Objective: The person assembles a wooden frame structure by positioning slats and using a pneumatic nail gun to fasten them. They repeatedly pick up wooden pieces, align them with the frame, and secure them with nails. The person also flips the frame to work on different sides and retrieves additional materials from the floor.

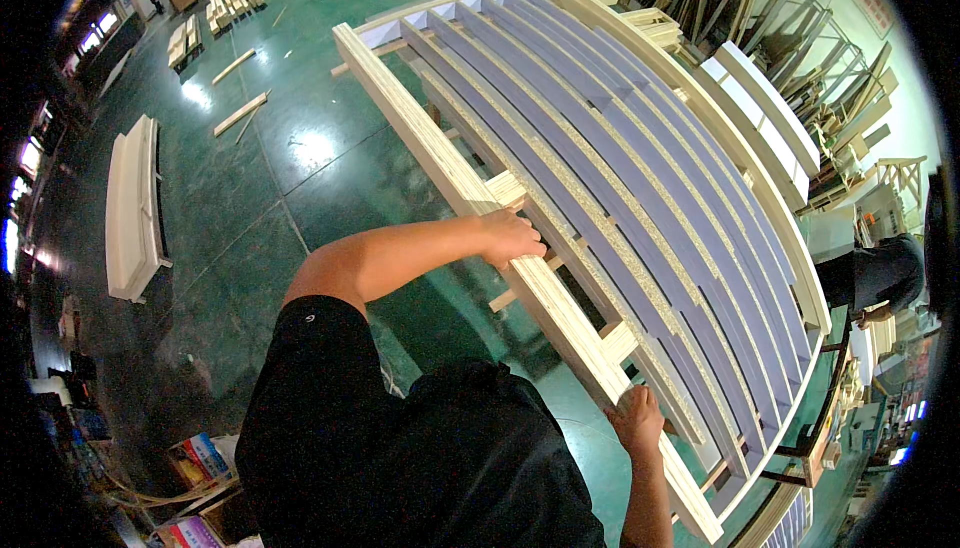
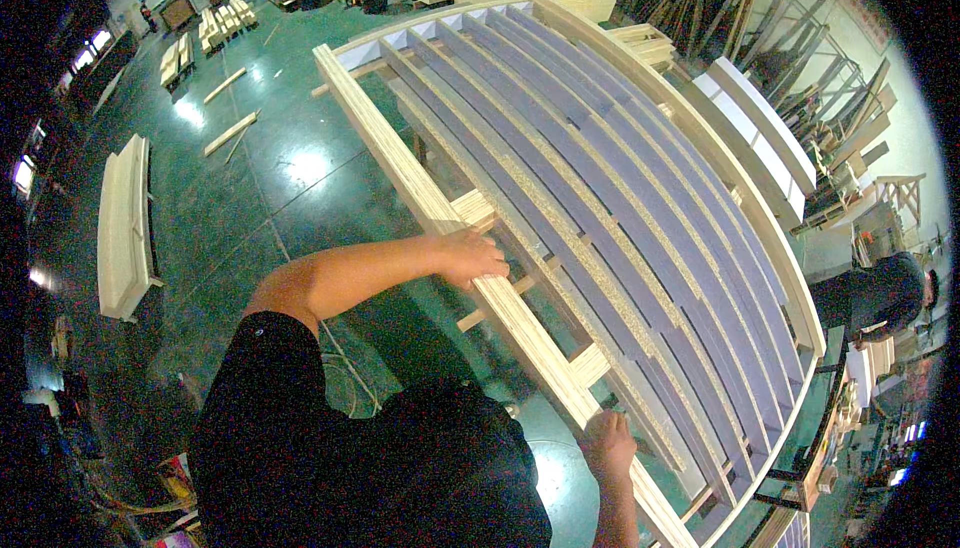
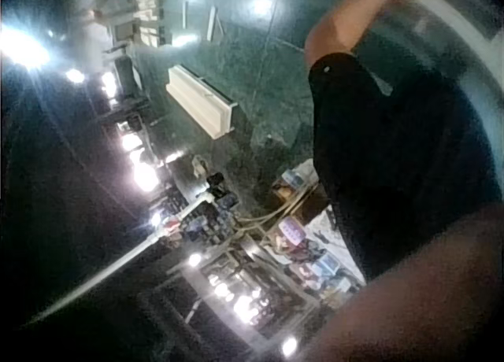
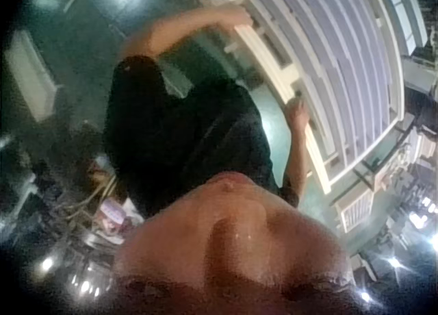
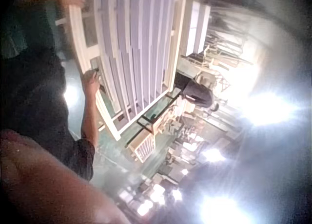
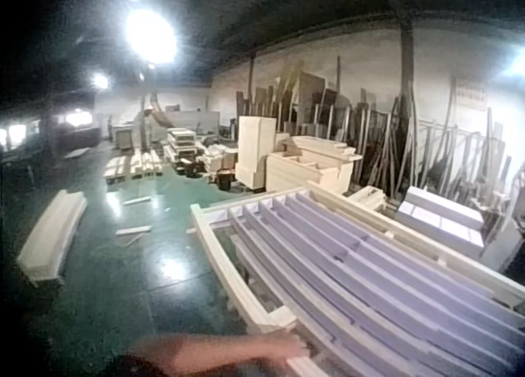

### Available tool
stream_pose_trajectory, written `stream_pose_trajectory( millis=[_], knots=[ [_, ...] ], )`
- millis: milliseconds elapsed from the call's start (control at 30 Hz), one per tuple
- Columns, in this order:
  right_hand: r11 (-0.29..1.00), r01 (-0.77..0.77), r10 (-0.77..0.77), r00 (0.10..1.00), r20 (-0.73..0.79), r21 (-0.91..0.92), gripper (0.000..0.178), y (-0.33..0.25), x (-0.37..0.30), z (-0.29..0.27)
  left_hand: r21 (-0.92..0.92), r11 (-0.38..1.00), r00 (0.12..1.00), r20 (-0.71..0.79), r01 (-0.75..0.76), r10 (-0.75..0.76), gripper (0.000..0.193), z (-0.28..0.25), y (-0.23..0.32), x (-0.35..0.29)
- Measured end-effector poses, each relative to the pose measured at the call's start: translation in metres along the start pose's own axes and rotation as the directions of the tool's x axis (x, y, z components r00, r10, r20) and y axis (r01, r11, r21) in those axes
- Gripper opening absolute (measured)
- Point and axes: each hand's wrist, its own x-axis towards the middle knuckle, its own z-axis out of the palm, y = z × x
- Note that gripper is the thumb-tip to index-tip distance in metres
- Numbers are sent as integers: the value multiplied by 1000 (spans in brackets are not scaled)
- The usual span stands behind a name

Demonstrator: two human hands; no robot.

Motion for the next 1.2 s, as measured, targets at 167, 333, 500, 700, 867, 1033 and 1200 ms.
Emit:
stream_pose_trajectory(
  millis=[167, 333, 500, 700, 867, 1033, 1200],
  knots=[
    [999, -37, 36, 998, 50, 6, 67, -6, 1, -2, -21, 1000, 1000, 2, 19, -19, 60, 4, -2, -5],
    [999, -31, 33, 999, 33, -43, 69, -11, -3, -4, -2, 999, 998, -49, -50, 50, 60, 8, -10, 3],
    [999, -45, 45, 996, 72, -8, 71, -17, 9, -16, 10, 994, 992, -64, -110, 110, 63, 14, -21, 7],
    [999, -9, 11, 999, -43, 45, 61, 3, 8, 9, 151, 987, 994, -78, -64, 76, 74, -2, -20, 17],
    [1000, -5, 6, 997, -81, 16, 60, -19, 9, 4, 91, 995, 981, -187, -32, 49, 73, 19, -2, -14],
    [999, -50, 51, 997, -54, 20, 58, -20, 7, 1, 103, 988, 960, -245, -110, 133, 72, 12, -4, -9],
    [1000, -14, 13, 990, -138, -5, 56, -17, 12, 7, 123, 990, 960, -261, -73, 103, 70, 10, -9, -10]
  ],
)
